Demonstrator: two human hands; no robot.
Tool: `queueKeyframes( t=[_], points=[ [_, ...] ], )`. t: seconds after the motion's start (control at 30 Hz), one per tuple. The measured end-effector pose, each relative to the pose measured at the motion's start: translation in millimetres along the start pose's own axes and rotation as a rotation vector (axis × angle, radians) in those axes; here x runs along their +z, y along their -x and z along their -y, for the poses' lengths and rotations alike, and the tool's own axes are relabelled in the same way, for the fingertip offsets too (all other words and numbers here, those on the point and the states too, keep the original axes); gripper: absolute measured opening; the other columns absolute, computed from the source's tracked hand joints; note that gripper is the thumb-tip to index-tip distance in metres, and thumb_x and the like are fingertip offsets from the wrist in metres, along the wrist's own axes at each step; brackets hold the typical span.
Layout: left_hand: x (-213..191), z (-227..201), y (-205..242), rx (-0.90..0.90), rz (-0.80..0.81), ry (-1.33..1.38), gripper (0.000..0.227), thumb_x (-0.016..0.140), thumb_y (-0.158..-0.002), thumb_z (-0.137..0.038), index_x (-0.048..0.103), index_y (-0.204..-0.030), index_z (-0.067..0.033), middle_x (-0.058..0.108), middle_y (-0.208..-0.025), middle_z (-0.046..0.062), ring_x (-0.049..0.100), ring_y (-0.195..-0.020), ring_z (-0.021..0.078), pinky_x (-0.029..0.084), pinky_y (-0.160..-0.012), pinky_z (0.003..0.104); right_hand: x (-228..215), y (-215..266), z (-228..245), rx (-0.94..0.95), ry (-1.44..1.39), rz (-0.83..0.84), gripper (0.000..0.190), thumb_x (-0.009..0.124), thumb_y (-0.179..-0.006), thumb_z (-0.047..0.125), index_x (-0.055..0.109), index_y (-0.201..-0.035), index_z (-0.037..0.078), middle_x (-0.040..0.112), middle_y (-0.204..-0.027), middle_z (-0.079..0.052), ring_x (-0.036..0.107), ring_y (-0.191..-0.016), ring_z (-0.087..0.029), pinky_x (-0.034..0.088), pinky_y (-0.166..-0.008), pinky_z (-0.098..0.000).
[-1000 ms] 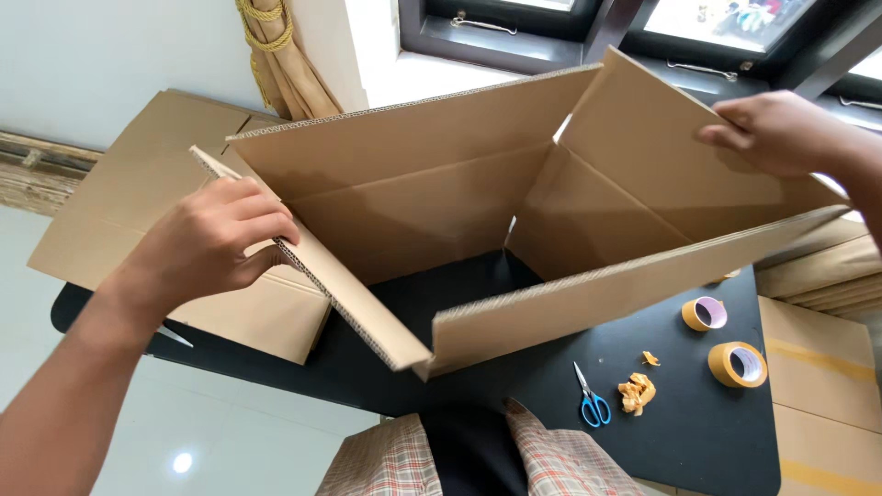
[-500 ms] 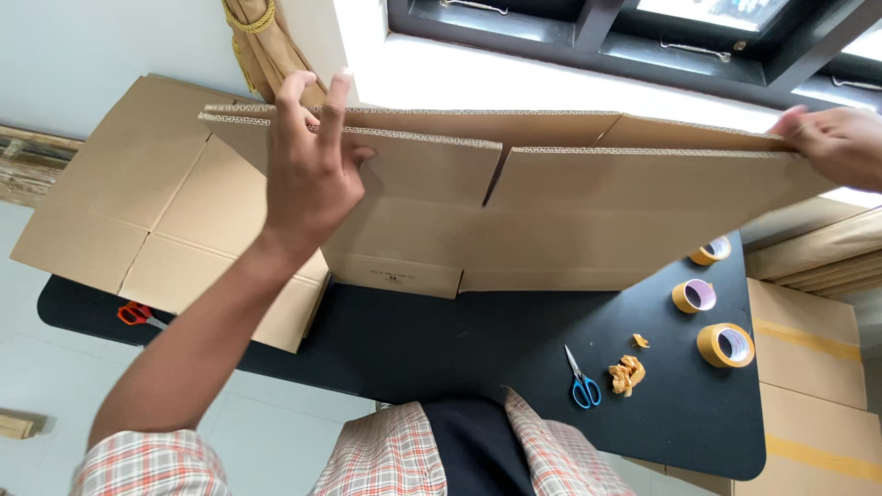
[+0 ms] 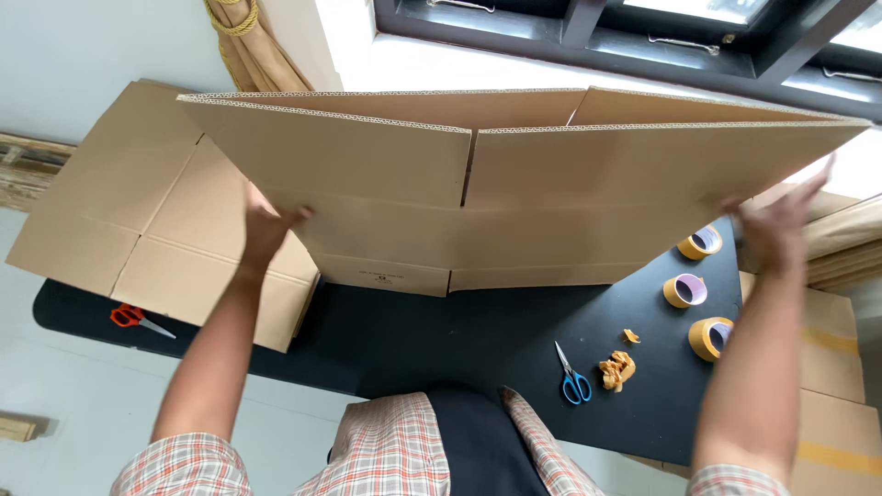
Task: The person peels off adhesive tape from a cardboard box using shears and by hand, opens the box, and then flattens the box.
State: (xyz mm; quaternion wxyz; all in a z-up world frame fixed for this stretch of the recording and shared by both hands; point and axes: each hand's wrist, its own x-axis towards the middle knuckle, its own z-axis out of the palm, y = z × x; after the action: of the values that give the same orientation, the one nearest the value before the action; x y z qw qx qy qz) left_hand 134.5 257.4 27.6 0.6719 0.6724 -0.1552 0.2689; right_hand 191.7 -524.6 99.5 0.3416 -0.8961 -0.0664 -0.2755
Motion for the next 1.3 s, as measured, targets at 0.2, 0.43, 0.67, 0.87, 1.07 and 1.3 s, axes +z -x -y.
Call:
queueKeyframes(
  t=[0.2, 0.43, 0.67, 0.87, 1.07, 1.3],
  points=[
    [9, 32, 39, -0.613, -0.197, -0.318, 0.074, 0.103, -0.069, -0.017, 0.066, -0.132, -0.0058, 0.079, -0.134, 0.012, 0.074, -0.125, 0.0243, 0.066, -0.107, 0.037, 108, 93, -99, 0.622, -0.491, 0.183, 0.060, 0.088, -0.089, 0.003, 0.059, -0.142, 0.011, 0.072, -0.142, -0.013, 0.073, -0.123, -0.028, 0.062, -0.098, -0.0391],
    [29, -42, 12, -0.594, -0.427, -0.622, 0.077, 0.097, -0.061, -0.041, 0.068, -0.128, -0.0140, 0.082, -0.128, 0.005, 0.078, -0.116, 0.0252, 0.062, -0.088, 0.041, 92, 43, -41, 0.401, -0.420, 0.007, 0.052, 0.087, -0.092, 0.006, 0.059, -0.135, 0.012, 0.072, -0.134, -0.008, 0.069, -0.120, -0.021, 0.060, -0.095, -0.0372],
    [-31, -60, 49, -0.717, -0.590, -0.853, 0.068, 0.106, -0.073, -0.043, 0.060, -0.112, -0.0108, 0.082, -0.119, 0.010, 0.078, -0.109, 0.0316, 0.062, -0.087, 0.042, 110, 16, -32, 0.173, -0.035, 0.065, 0.050, 0.097, -0.100, 0.038, 0.068, -0.124, 0.006, 0.076, -0.113, -0.010, 0.070, -0.096, -0.024, 0.055, -0.080, -0.0395],
    [-103, -54, 110, -0.627, -0.593, -0.999, 0.067, 0.107, -0.072, -0.049, 0.066, -0.109, -0.0105, 0.085, -0.111, 0.012, 0.081, -0.098, 0.0333, 0.061, -0.083, 0.045, 179, 56, 62, 0.230, -0.124, 0.185, 0.057, 0.087, -0.106, 0.051, 0.048, -0.096, 0.011, 0.050, -0.092, 0.000, 0.047, -0.085, -0.019, 0.042, -0.075, -0.0390],
    [-225, -110, 176, -0.645, -0.432, -0.294, 0.062, 0.082, -0.094, -0.014, 0.063, -0.153, -0.0063, 0.077, -0.141, 0.009, 0.072, -0.121, 0.0137, 0.060, -0.107, 0.030, 222, 83, 95, 0.425, -0.167, 0.410, 0.048, 0.078, -0.119, 0.044, 0.061, -0.091, 0.010, 0.055, -0.084, 0.002, 0.044, -0.078, -0.011, 0.036, -0.063, -0.0365],
    [-283, -190, 267, -1.331, -0.306, -0.116, 0.058, 0.081, -0.093, -0.026, 0.069, -0.142, 0.0014, 0.083, -0.127, 0.023, 0.080, -0.107, 0.0342, 0.067, -0.086, 0.049, 266, 183, 96, 0.833, -0.379, 0.481, 0.035, 0.082, -0.117, 0.047, 0.074, -0.115, 0.012, 0.076, -0.104, -0.003, 0.068, -0.089, -0.014, 0.057, -0.073, -0.0339]
  ],
)
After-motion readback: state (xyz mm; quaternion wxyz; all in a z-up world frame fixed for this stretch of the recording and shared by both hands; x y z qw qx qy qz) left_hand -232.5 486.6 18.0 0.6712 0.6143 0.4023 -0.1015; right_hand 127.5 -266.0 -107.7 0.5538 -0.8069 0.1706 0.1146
